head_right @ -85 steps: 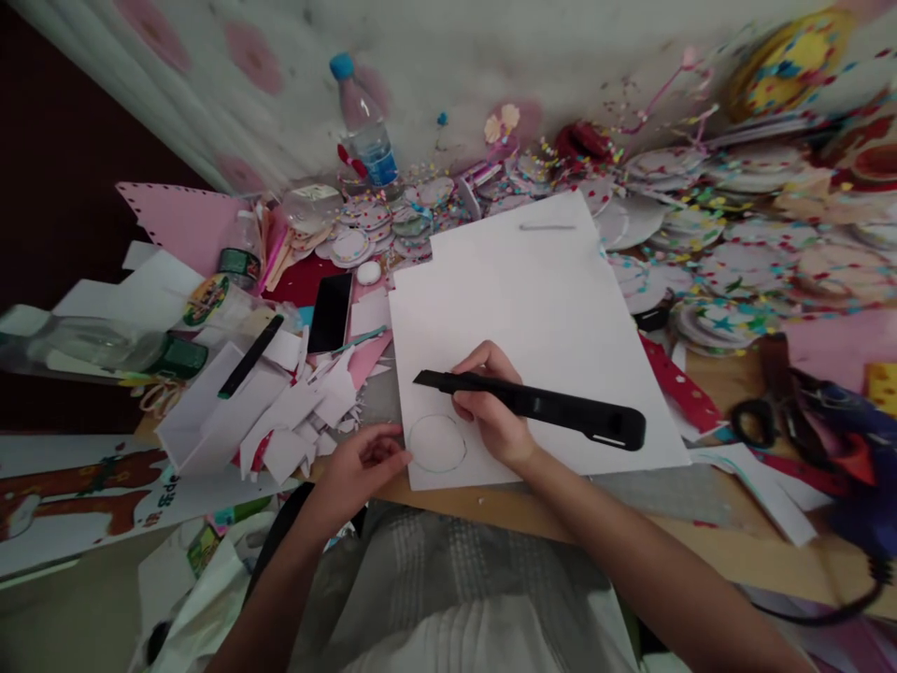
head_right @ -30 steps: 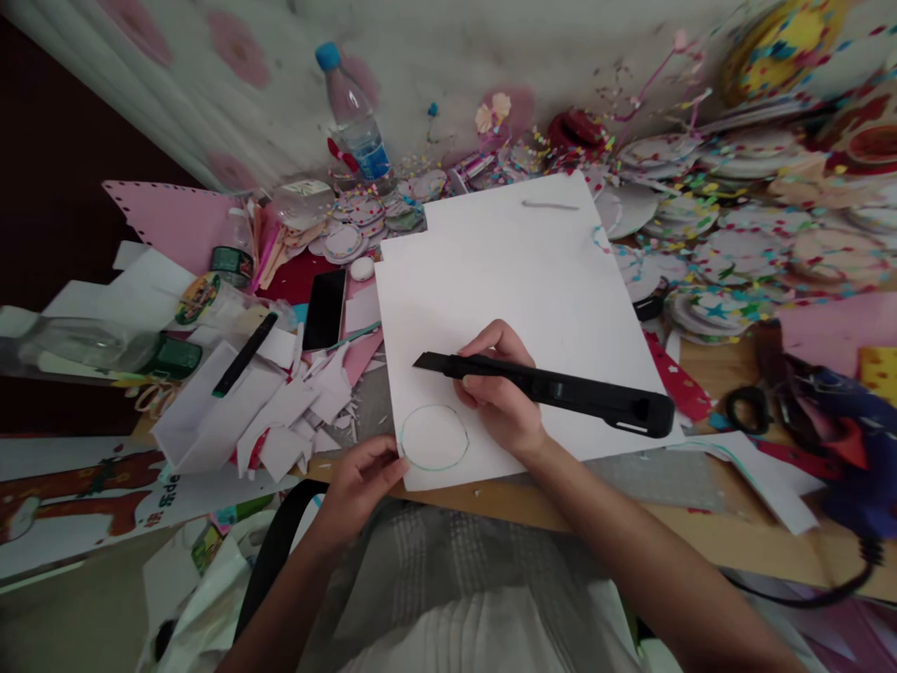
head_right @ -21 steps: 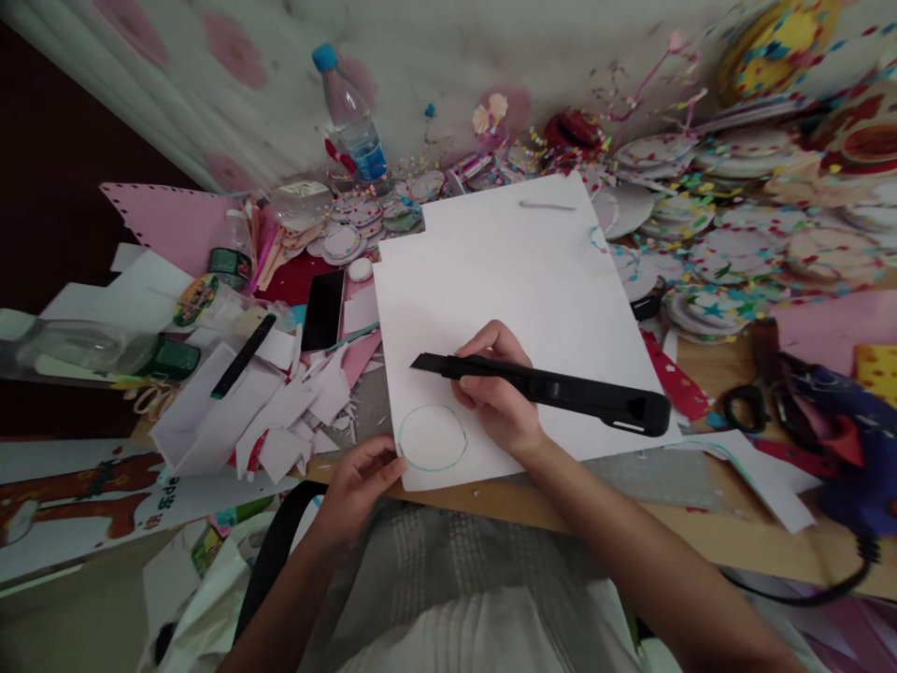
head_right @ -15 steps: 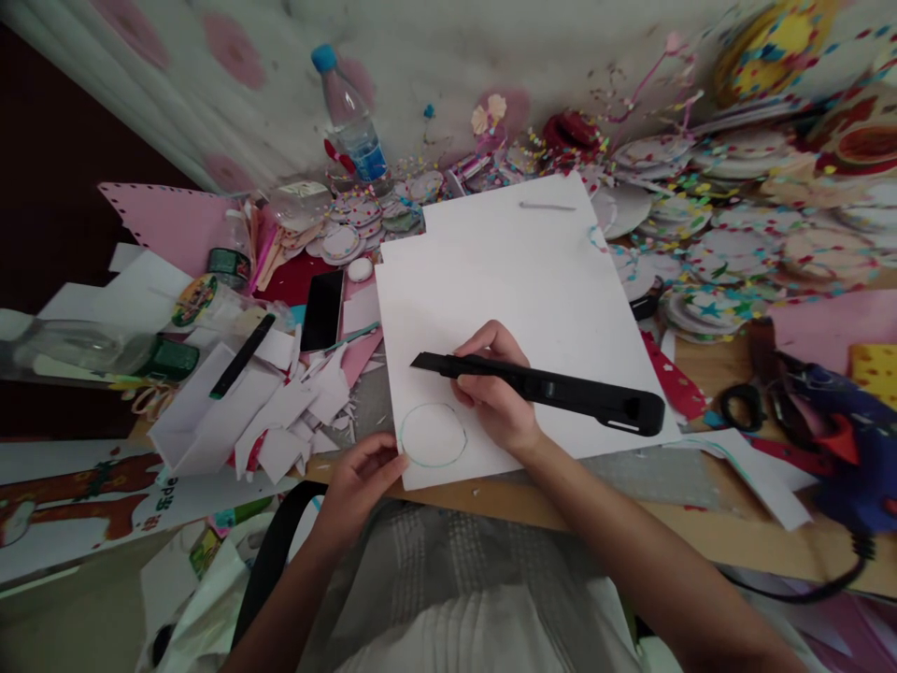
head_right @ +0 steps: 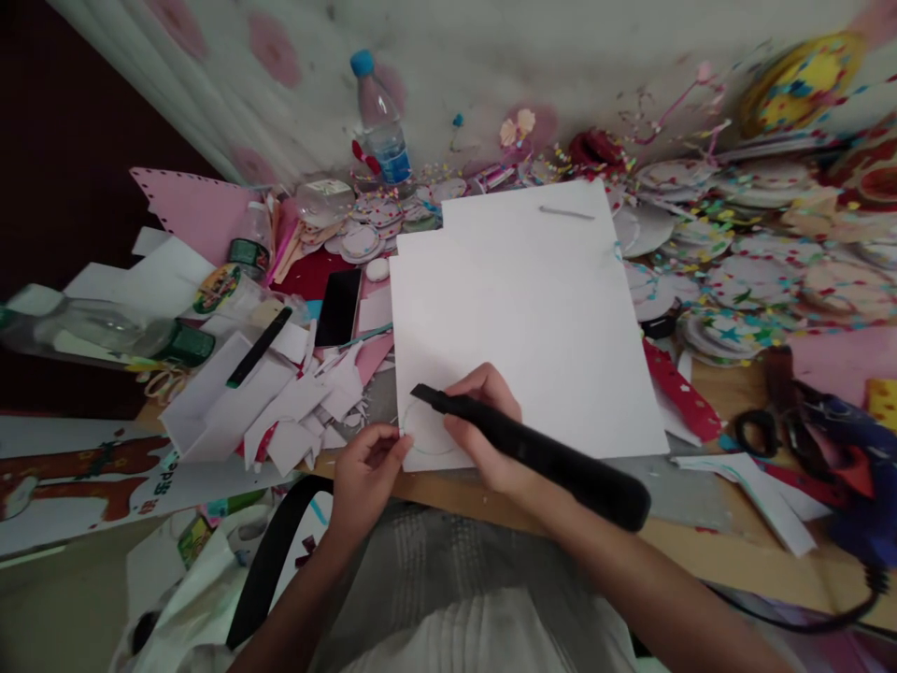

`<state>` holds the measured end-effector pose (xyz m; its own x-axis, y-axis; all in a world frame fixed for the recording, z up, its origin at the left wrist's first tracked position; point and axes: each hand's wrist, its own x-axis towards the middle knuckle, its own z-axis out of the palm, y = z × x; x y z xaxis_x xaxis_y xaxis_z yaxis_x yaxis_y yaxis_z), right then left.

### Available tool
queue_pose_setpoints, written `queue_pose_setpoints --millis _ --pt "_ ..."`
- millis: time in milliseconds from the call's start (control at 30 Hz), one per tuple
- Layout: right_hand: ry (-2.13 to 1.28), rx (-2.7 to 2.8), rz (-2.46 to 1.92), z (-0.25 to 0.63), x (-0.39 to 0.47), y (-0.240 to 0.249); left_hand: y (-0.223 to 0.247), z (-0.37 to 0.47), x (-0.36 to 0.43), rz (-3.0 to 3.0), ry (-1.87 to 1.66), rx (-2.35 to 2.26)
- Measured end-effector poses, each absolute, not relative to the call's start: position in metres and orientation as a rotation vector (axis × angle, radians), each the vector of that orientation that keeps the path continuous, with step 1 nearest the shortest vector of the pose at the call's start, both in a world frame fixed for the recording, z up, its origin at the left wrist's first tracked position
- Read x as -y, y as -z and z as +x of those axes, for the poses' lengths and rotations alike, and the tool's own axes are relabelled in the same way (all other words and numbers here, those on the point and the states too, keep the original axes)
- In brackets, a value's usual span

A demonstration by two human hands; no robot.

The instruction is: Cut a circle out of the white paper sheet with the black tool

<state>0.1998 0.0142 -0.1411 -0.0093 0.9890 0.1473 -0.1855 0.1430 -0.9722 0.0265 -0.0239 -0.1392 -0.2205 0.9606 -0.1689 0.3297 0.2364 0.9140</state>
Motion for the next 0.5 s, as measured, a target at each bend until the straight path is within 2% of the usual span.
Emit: queue_pose_setpoints --millis 233,500 --pt "-1.114 1.273 -1.091 0.175 0.014 0.139 0.152 0.024 0.027 1.352 -1.029 -1.684" --pt "-0.960 1.458 -1.080 0.173 0.017 0.155 0.158 0.009 0.022 1.242 -0.956 -1.521"
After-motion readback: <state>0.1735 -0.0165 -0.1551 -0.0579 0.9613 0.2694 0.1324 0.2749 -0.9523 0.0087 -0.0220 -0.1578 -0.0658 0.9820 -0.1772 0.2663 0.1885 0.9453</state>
